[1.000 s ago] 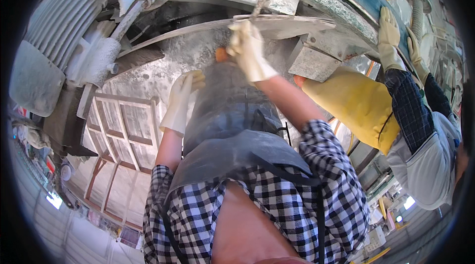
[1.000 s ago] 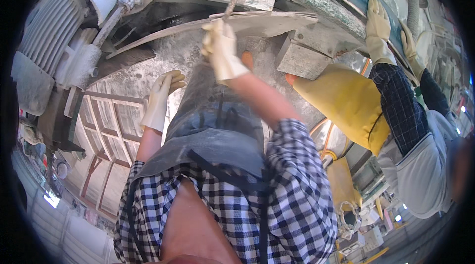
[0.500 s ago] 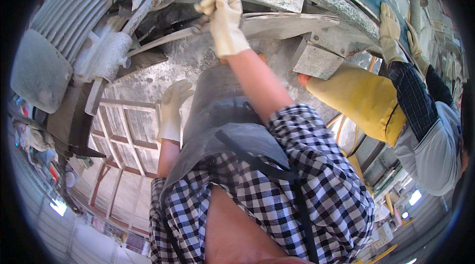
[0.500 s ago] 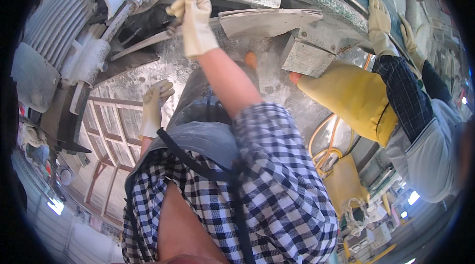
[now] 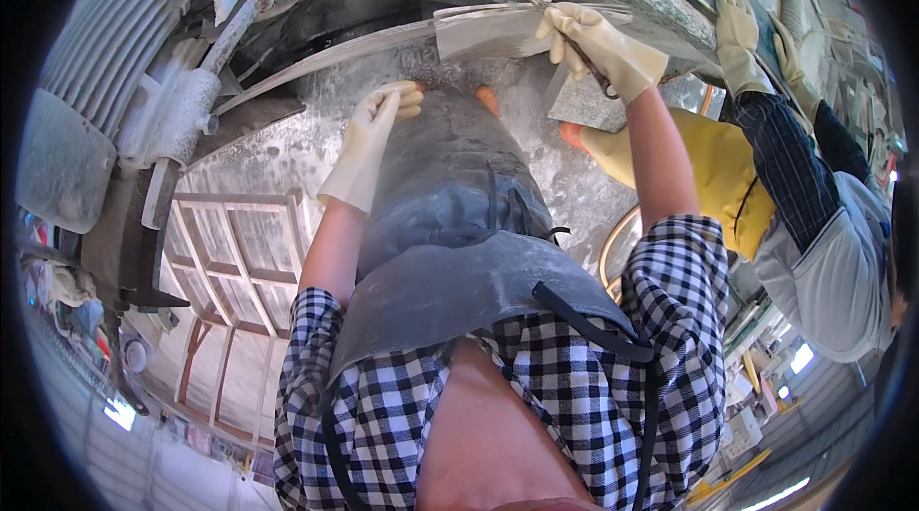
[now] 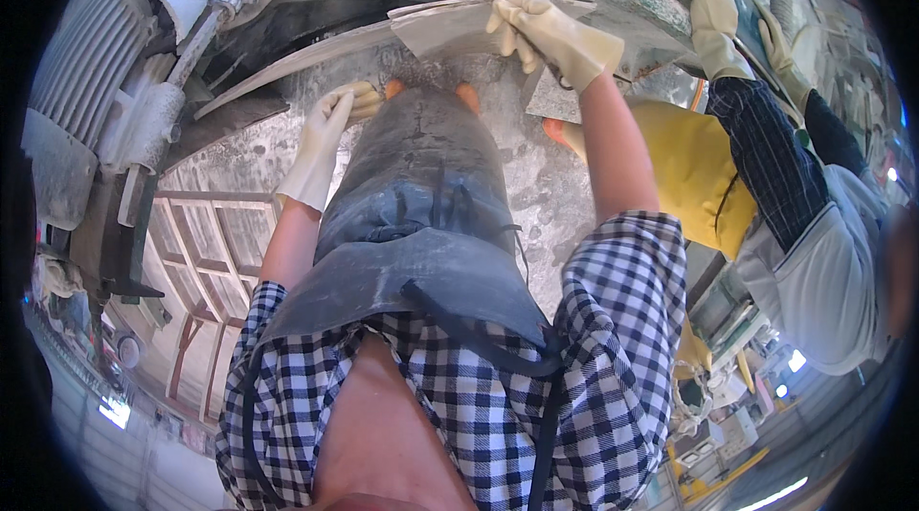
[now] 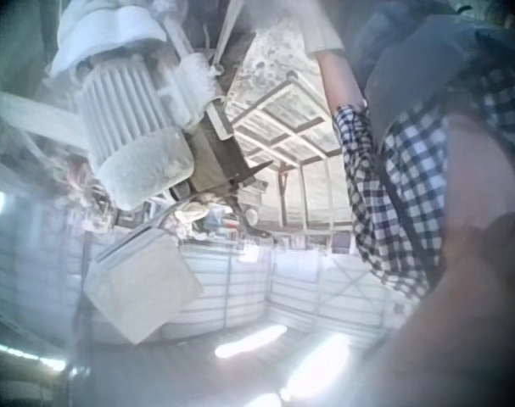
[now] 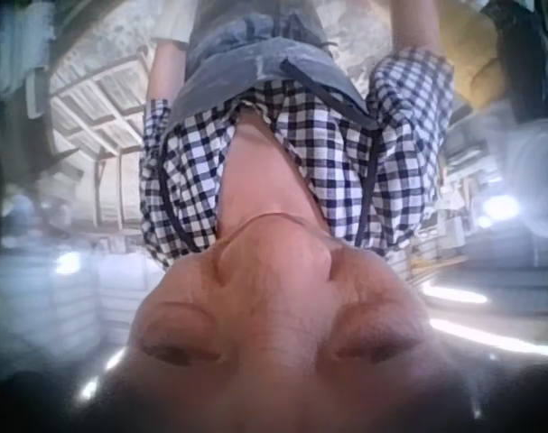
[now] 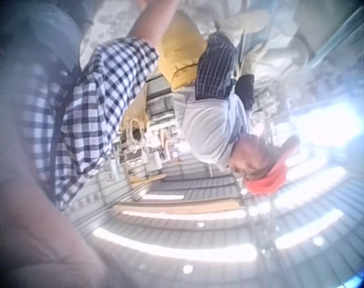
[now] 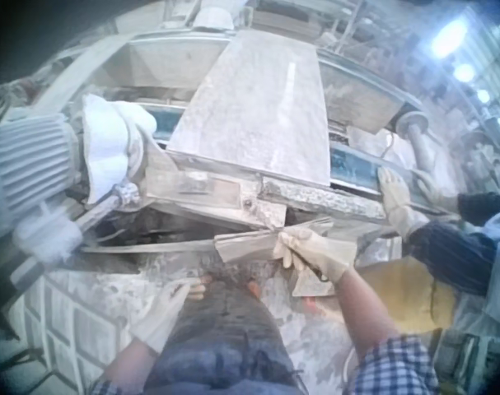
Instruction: The person uses a wrench to tighten bolts on a large industrial machine, then handles a large translucent sheet, placing it on the machine and adjusting its position.
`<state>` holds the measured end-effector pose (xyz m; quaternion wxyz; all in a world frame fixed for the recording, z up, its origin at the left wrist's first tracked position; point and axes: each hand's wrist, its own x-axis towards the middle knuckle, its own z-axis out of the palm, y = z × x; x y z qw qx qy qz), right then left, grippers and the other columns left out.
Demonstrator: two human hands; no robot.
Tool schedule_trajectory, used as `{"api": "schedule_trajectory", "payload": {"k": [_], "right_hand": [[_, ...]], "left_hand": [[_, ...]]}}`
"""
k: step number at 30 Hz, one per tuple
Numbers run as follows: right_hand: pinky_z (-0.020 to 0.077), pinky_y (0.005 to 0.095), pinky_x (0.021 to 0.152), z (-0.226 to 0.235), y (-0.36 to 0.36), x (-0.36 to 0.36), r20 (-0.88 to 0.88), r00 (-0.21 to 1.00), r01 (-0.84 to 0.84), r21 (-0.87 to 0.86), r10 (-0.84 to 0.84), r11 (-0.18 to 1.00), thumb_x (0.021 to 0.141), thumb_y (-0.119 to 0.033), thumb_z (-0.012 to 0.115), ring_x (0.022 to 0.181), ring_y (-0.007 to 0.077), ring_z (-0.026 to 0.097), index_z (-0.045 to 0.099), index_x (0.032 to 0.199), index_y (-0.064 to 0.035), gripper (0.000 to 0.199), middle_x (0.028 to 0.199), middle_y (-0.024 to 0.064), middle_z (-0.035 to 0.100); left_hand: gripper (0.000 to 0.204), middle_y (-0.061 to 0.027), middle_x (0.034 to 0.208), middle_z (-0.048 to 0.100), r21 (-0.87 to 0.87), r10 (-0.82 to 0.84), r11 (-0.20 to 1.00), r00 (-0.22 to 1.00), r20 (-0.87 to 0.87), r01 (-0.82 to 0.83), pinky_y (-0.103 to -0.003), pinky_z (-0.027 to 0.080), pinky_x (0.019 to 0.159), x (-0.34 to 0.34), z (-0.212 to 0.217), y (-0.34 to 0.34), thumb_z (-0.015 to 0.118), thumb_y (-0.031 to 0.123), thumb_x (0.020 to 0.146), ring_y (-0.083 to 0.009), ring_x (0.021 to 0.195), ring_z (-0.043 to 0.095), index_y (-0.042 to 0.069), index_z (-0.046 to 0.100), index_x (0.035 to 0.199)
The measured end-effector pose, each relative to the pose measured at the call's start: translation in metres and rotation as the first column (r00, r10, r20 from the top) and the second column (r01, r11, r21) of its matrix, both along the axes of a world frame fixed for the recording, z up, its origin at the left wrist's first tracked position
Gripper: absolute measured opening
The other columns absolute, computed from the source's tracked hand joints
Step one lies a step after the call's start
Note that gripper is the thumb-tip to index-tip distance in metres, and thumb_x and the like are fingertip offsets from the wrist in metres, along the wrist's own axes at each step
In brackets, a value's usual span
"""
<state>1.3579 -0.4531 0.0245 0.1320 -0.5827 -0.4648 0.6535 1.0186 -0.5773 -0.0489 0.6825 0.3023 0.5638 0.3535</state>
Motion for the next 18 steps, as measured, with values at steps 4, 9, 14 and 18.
{"api": "schedule_trajectory", "payload": {"k": [4, 9, 14, 18], "right_hand": [[0.0421, 0.0233, 0.035, -0.014, 0.028, 0.029, -0.006, 1.0, -0.03, -0.071, 0.029, 0.997, 0.109, -0.034, 0.047, 0.038, 0.0072, 0.048, 0.066, 0.095, -0.0071, 0.036, 0.064, 0.0028, 0.062], [0.0362, 0.0239, 0.032, -0.006, 0.068, 0.043, 0.147, 0.955, -0.255, -0.022, 0.256, 0.967, 0.108, -0.036, 0.049, 0.034, 0.0076, 0.044, 0.066, 0.089, -0.0072, 0.038, 0.057, 0.0022, 0.06], [0.0342, 0.0264, 0.031, -0.002, 0.081, 0.043, 0.146, 0.941, -0.302, -0.038, 0.304, 0.953, 0.106, -0.039, 0.053, 0.033, 0.0089, 0.042, 0.065, 0.086, -0.0068, 0.039, 0.055, 0.0029, 0.059], [0.0314, 0.0267, 0.03, -0.009, 0.077, 0.044, 0.301, 0.931, -0.197, -0.063, 0.207, 0.978, 0.105, -0.041, 0.055, 0.032, 0.0087, 0.039, 0.064, 0.082, -0.0097, 0.04, 0.05, 0.0021, 0.056]], "left_hand": [[0.036, -0.0207, 0.119, 0.071, -0.071, 0.104, 0.991, 0.991, -0.087, -0.111, -0.035, 0.056, 0.097, -0.018, -0.002, -0.02, 0.05, 0.021, 0.108, -0.025, 0.106, 0.071, -0.007, 0.06, 0.129], [0.036, -0.0181, 0.117, 0.07, -0.158, 0.208, 0.962, 0.972, -0.106, -0.223, -0.034, 0.055, 0.097, -0.027, 0.0, -0.043, 0.047, 0.02, 0.109, -0.0234, 0.104, 0.07, -0.008, 0.059, 0.129], [0.037, -0.0179, 0.116, 0.071, -0.184, 0.201, 0.957, 0.97, -0.139, -0.224, -0.034, 0.055, 0.098, -0.03, 0.007, -0.048, 0.048, 0.02, 0.109, -0.0235, 0.103, 0.071, -0.008, 0.059, 0.131], [0.037, -0.0178, 0.116, 0.071, -0.139, 0.234, 0.958, 0.964, -0.127, -0.251, -0.035, 0.055, 0.098, -0.039, 0.006, -0.049, 0.048, 0.02, 0.109, -0.0238, 0.104, 0.071, -0.008, 0.058, 0.131]]}}
